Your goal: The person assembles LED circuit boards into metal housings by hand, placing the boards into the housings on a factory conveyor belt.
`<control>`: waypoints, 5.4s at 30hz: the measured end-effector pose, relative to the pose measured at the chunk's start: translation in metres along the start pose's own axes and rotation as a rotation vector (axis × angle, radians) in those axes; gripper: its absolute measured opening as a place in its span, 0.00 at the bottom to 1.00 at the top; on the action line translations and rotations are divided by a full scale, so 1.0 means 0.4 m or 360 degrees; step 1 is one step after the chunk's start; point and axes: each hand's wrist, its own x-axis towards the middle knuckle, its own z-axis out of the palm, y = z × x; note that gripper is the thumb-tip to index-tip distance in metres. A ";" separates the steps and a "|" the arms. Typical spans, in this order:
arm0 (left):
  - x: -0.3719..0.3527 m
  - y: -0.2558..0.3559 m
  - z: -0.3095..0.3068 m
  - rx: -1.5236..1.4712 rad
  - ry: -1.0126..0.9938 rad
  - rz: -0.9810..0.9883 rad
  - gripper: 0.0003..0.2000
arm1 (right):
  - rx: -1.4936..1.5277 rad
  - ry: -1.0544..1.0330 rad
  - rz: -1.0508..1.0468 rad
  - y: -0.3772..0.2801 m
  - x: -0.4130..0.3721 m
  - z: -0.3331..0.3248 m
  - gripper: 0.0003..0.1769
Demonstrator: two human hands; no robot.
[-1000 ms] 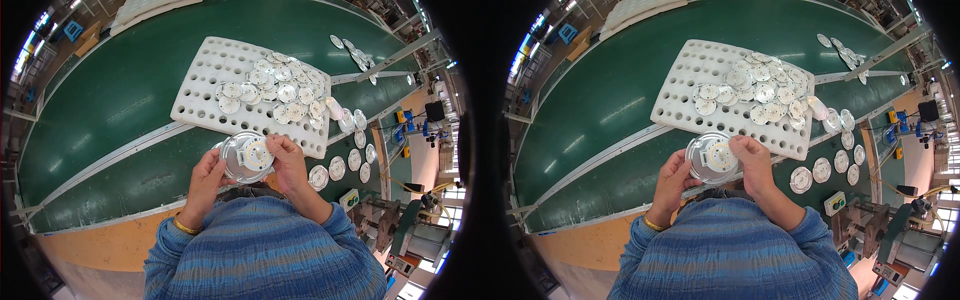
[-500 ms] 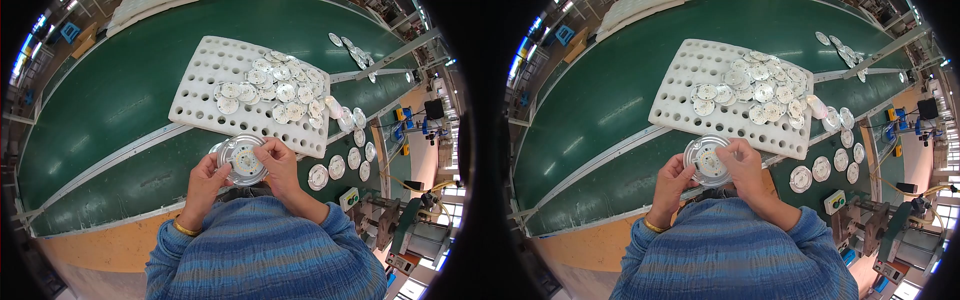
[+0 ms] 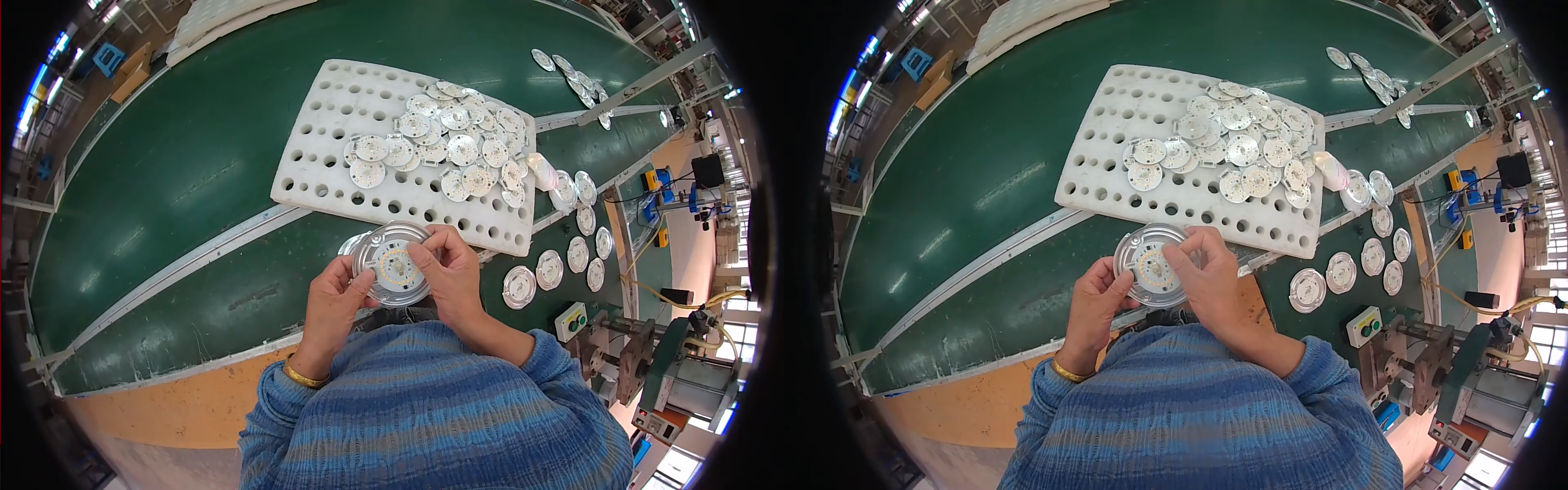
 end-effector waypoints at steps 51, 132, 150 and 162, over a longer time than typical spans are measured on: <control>0.005 0.011 0.004 0.0122 0.0025 0.0067 0.09 | 0.0071 -0.0312 0.0210 -0.044 0.010 -0.030 0.15; -0.002 0.000 -0.011 -0.0002 0.0097 -0.0031 0.09 | 0.0070 -0.0346 0.0188 -0.026 0.015 -0.064 0.13; 0.003 -0.013 0.004 0.0297 0.0034 0.0518 0.05 | -0.0101 -0.0279 -0.0050 -0.027 -0.043 -0.125 0.07; 0.033 -0.027 0.070 0.1057 -0.0121 0.1920 0.12 | -0.0824 0.0188 -0.1479 -0.006 -0.102 -0.218 0.14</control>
